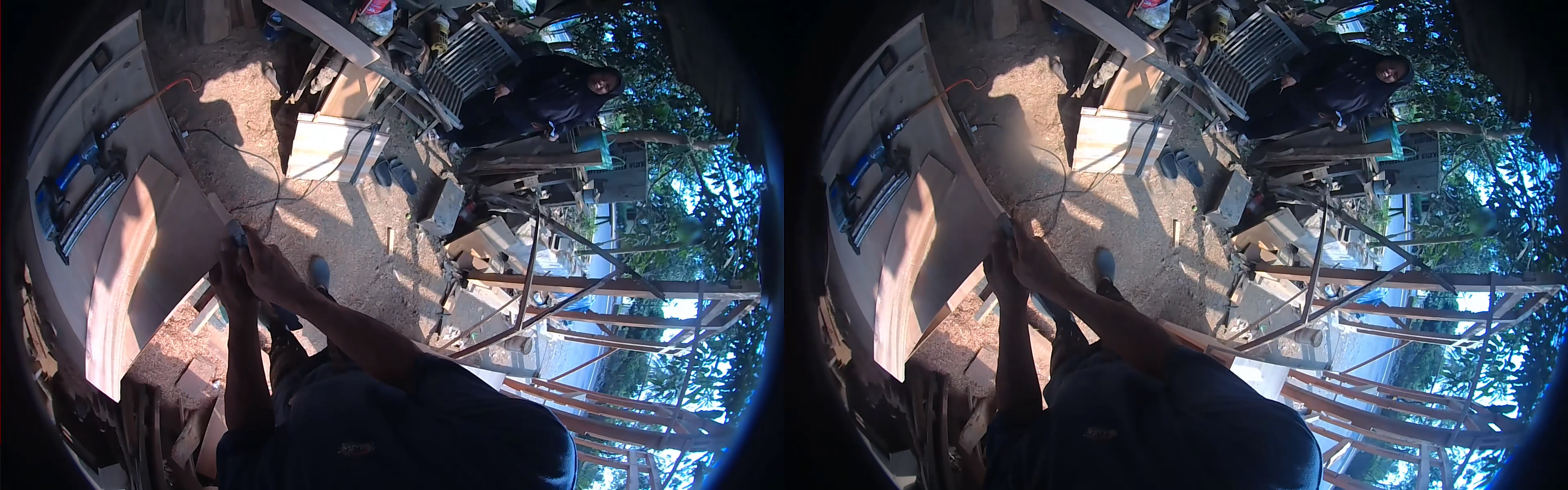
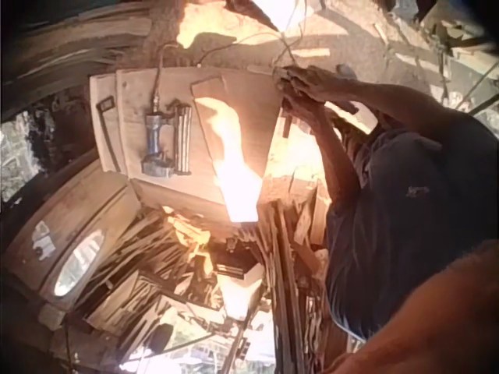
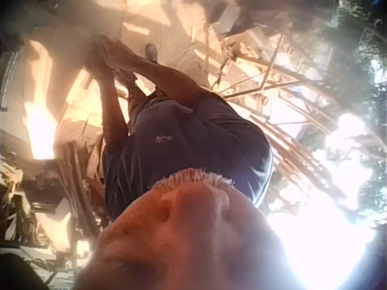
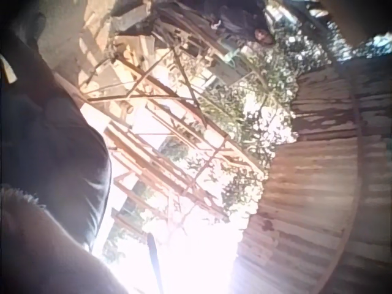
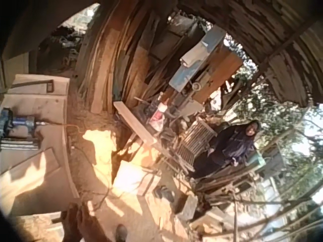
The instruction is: The person assembles wooden cabinet components by hammering a wooden piece, applying glue to a joint, and then using a metal file to smooth the edges of the wood.
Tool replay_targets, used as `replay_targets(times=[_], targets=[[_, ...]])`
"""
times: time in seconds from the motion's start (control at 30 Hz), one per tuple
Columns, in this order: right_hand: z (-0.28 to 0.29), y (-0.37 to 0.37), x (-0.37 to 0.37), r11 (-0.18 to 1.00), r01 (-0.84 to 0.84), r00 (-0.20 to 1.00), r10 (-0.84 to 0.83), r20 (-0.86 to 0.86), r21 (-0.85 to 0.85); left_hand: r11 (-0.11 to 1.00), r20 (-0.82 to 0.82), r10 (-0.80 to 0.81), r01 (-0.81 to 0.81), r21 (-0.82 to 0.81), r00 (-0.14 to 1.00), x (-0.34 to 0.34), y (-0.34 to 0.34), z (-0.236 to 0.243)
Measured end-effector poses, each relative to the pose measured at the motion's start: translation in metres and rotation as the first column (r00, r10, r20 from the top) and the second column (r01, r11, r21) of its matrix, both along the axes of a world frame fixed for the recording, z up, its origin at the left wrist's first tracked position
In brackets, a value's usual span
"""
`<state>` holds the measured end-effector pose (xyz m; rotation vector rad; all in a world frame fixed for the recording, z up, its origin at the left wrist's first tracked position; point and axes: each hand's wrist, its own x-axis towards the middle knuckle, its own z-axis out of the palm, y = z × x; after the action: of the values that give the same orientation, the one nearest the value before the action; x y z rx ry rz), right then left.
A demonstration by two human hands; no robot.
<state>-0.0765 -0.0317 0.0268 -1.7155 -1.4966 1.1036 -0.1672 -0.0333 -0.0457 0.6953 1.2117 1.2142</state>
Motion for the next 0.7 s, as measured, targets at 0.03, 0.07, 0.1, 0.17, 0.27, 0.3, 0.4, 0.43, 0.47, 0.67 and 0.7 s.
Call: replay_targets(times=[0.03, 0.07, 0.1, 0.17, 0.27, 0.3, 0.4, 0.43, 0.47, 0.67, 0.7], targets=[[0.004, 0.005, -0.006, 0.997, -0.004, 0.999, 0.007, 0.038, -0.082, 0.963, -0.371, 0.019, 0.083, 0.256, 0.929, -0.01, 0.001, 0.003], [-0.001, 0.005, -0.005, 0.997, -0.007, 0.999, 0.01, 0.035, -0.077, 0.975, -0.411, -0.004, 0.095, 0.201, 0.912, -0.014, 0.002, 0.005], [-0.01, 0.005, 0.0, 0.999, -0.037, 0.993, 0.036, 0.111, 0.007, 0.982, -0.441, -0.043, 0.119, 0.146, 0.897, -0.013, 0.001, 0.007], [-0.015, -0.002, -0.013, 0.992, -0.098, 0.991, 0.09, 0.096, 0.082, 0.999, 0.024, 0.031, -0.03, -0.026, 0.999, -0.017, 0.005, 0.018], [0.014, -0.011, 0.001, 0.981, -0.033, 0.999, 0.03, -0.02, -0.193, 0.978, 0.33, 0.2, -0.171, -0.117, 0.922, -0.003, 0.007, 0.023], [-0.008, -0.019, 0.006, 0.996, -0.084, 0.987, 0.079, 0.139, 0.032, 0.984, -0.231, -0.042, 0.081, 0.16, 0.972, -0.005, 0.003, 0.016], [-0.029, -0.014, 0.009, 0.954, -0.221, 0.937, 0.149, 0.317, 0.204, 0.977, 0.436, 0.213, -0.191, -0.094, 0.874, -0.002, 0.007, 0.015], [-0.03, -0.014, 0.011, 0.956, -0.236, 0.928, 0.169, 0.331, 0.176, 0.975, 0.439, 0.223, -0.197, -0.104, 0.871, -0.003, 0.009, 0.013], [-0.032, -0.013, 0.012, 0.957, -0.251, 0.921, 0.188, 0.342, 0.147, 0.973, 0.432, 0.232, -0.213, -0.092, 0.872, -0.004, 0.01, 0.011], [-0.028, -0.009, 0.009, 0.911, -0.257, 0.927, 0.138, 0.35, 0.322, 0.979, 0.232, 0.175, -0.194, 0.062, 0.957, -0.004, 0.005, 0.004], [-0.027, 0.007, 0.007, 0.946, -0.233, 0.926, 0.145, 0.348, 0.227, 0.984, 0.139, 0.119, -0.135, 0.118, 0.983, -0.003, 0.0, 0.003]])
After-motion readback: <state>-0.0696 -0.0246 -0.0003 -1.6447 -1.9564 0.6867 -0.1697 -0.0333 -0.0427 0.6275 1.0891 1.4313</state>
